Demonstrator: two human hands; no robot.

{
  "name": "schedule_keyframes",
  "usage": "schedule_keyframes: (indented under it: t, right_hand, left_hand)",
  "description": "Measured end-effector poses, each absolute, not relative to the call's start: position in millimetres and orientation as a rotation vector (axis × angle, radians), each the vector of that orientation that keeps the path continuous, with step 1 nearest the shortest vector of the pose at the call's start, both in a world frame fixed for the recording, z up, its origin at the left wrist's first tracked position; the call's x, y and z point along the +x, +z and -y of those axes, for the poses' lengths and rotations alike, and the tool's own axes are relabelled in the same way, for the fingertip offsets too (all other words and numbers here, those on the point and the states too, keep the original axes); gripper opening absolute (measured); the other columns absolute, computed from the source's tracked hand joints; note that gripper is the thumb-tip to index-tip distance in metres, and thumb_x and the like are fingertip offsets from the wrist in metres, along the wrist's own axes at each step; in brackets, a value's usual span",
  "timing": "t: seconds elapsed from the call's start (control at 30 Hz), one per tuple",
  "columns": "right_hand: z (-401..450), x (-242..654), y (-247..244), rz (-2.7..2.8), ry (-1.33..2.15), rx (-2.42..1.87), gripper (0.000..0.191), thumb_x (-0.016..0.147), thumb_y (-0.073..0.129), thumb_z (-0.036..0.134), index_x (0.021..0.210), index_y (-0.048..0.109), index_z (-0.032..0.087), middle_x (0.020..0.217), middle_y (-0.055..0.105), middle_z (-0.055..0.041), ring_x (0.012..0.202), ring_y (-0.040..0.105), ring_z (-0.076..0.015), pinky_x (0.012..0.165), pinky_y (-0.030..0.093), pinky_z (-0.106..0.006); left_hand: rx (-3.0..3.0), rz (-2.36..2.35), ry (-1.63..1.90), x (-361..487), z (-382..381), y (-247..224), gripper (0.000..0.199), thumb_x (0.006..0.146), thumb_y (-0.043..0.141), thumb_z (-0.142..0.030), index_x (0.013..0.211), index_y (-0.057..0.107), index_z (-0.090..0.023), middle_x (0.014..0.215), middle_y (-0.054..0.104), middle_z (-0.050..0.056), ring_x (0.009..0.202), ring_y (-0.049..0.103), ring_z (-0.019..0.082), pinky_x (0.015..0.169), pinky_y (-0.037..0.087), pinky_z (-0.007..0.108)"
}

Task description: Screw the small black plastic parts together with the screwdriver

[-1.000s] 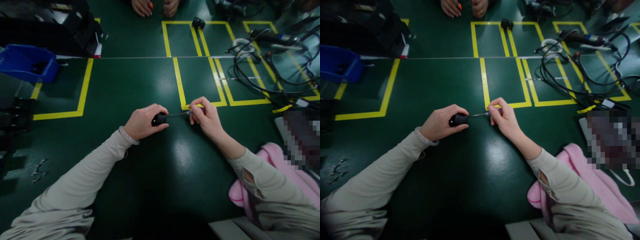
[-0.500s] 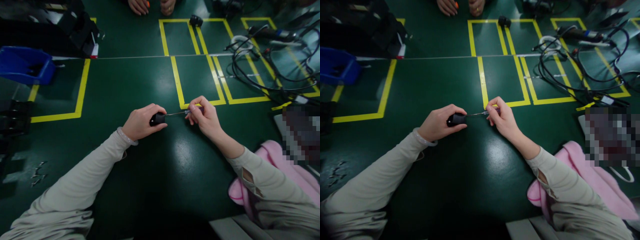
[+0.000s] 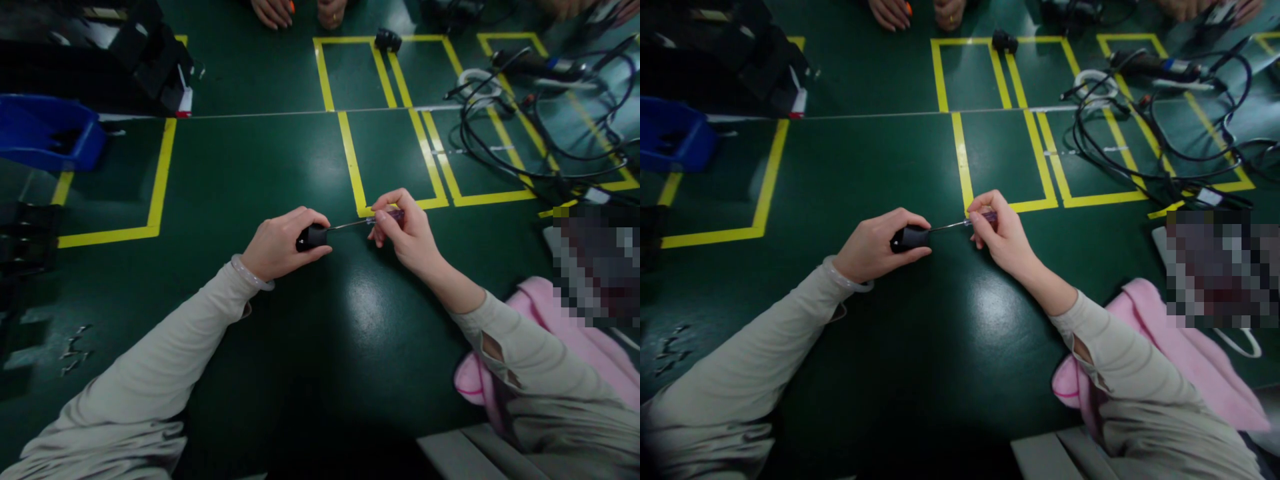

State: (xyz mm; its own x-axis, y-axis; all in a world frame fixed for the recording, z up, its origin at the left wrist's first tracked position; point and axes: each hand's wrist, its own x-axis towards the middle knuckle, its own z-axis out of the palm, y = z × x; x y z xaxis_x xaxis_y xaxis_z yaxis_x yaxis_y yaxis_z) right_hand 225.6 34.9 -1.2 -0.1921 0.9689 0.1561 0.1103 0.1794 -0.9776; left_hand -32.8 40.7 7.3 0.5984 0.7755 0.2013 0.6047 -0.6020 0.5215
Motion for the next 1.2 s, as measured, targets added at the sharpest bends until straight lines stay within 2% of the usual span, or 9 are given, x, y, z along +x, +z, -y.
schedule_keyframes:
  t: [0.1, 0.27, 0.43, 0.63, 0.77, 0.97, 1.2]
  right_hand:
    - [-35.1, 225.5, -0.6, 1.512, 1.164, -1.061, 0.036, 0.092, 0.068, 0.06, 0.095, 0.055, 0.027, 0.057, 0.054, 0.009, 0.047, 0.056, -0.0106, 0.056, 0.053, -0.03]
    - [-35.2, 225.4, -2.6, 1.485, 1.197, -1.065, 0.033, 0.096, 0.064, 0.058, 0.09, 0.054, 0.026, 0.047, 0.043, 0.0122, 0.041, 0.049, -0.01, 0.057, 0.054, -0.03]
    - [-35.0, 225.7, -1.9, 1.508, 1.152, -1.055, 0.034, 0.093, 0.069, 0.055, 0.098, 0.054, 0.026, 0.057, 0.057, 0.0089, 0.048, 0.057, -0.0107, 0.053, 0.05, -0.028]
    - [-34.7, 225.5, -3.0, 1.493, 1.174, -1.059, 0.029, 0.097, 0.063, 0.054, 0.093, 0.055, 0.026, 0.049, 0.047, 0.0114, 0.044, 0.052, -0.0104, 0.057, 0.054, -0.03]
    - [-34.5, 225.8, -2.2, 1.52, 1.126, -1.066, 0.03, 0.094, 0.068, 0.053, 0.099, 0.055, 0.026, 0.06, 0.057, 0.0083, 0.051, 0.059, -0.0112, 0.054, 0.05, -0.029]
    - [-35.0, 225.9, -2.5, 1.513, 1.138, -1.094, 0.031, 0.097, 0.064, 0.055, 0.091, 0.055, 0.026, 0.05, 0.049, 0.0105, 0.045, 0.053, -0.0103, 0.054, 0.05, -0.028]
    - [-35.2, 226.7, 0.2, 1.564, 1.102, -1.087, 0.031, 0.095, 0.066, 0.053, 0.096, 0.056, 0.025, 0.06, 0.057, 0.008, 0.051, 0.058, -0.0101, 0.052, 0.047, -0.027]
  left_hand:
    - [2.428, -1.11, 0.577, -32.7, -40.6, 7.7, 0.037, 0.094, 0.063, -0.051, 0.113, 0.064, -0.019, 0.11, 0.072, 0.007, 0.096, 0.069, 0.021, 0.083, 0.053, 0.032]
    - [2.418, -1.112, 0.585, -33.1, -40.5, 7.0, 0.04, 0.094, 0.063, -0.055, 0.113, 0.063, -0.02, 0.11, 0.072, 0.007, 0.096, 0.07, 0.021, 0.083, 0.052, 0.032]
    - [2.432, -1.101, 0.599, -33.0, -40.2, 6.9, 0.038, 0.094, 0.064, -0.051, 0.113, 0.064, -0.018, 0.11, 0.072, 0.007, 0.096, 0.069, 0.021, 0.082, 0.052, 0.032]
    - [2.427, -1.094, 0.605, -33.3, -40.1, 7.3, 0.037, 0.094, 0.064, -0.05, 0.113, 0.063, -0.019, 0.109, 0.072, 0.007, 0.095, 0.069, 0.021, 0.082, 0.052, 0.032]
    - [2.426, -1.095, 0.601, -33.7, -40.1, 6.8, 0.038, 0.094, 0.065, -0.051, 0.113, 0.063, -0.019, 0.109, 0.072, 0.007, 0.095, 0.069, 0.021, 0.081, 0.052, 0.032]
    - [2.423, -1.099, 0.603, -33.2, -39.7, 7.5, 0.036, 0.094, 0.065, -0.049, 0.113, 0.063, -0.019, 0.11, 0.072, 0.007, 0.096, 0.069, 0.021, 0.083, 0.052, 0.033]
    - [2.409, -1.1, 0.594, -34.0, -40.1, 6.8, 0.037, 0.094, 0.066, -0.05, 0.113, 0.063, -0.019, 0.112, 0.072, 0.007, 0.097, 0.07, 0.021, 0.084, 0.053, 0.033]
